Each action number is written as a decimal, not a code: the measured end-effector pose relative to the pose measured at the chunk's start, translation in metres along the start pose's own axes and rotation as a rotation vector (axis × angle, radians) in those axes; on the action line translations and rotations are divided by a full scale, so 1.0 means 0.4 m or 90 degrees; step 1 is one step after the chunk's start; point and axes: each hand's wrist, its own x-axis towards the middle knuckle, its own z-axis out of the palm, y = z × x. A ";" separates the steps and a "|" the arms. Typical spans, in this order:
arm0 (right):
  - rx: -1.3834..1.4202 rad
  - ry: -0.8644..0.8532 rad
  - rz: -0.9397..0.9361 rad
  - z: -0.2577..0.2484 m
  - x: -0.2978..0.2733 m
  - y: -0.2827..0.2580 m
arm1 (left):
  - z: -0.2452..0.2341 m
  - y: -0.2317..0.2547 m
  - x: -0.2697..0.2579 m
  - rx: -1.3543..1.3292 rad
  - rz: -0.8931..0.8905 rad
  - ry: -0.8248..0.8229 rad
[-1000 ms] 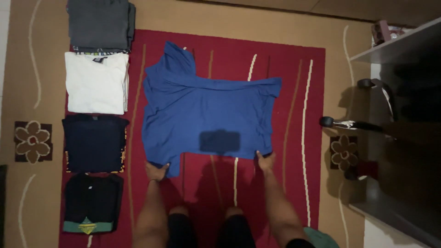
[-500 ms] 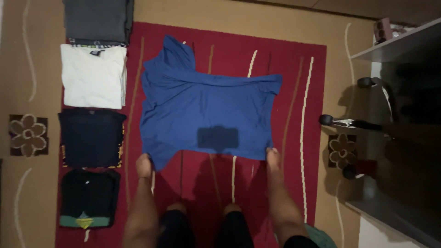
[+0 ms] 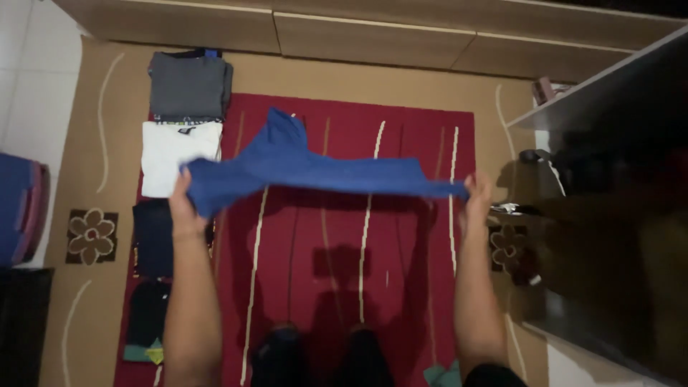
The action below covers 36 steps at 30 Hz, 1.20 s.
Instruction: Folding various items of clothing on a rug on the floor.
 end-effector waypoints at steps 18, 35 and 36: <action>0.180 -0.056 -0.087 0.208 -0.035 -0.761 | 0.437 0.423 -0.164 -0.132 0.150 -0.202; 0.047 -0.025 -0.088 0.178 -0.091 -0.838 | 0.436 0.503 -0.177 -0.107 0.193 -0.182; 0.015 0.001 -0.011 0.202 -0.072 -0.826 | 0.428 0.488 -0.118 -0.125 0.187 -0.194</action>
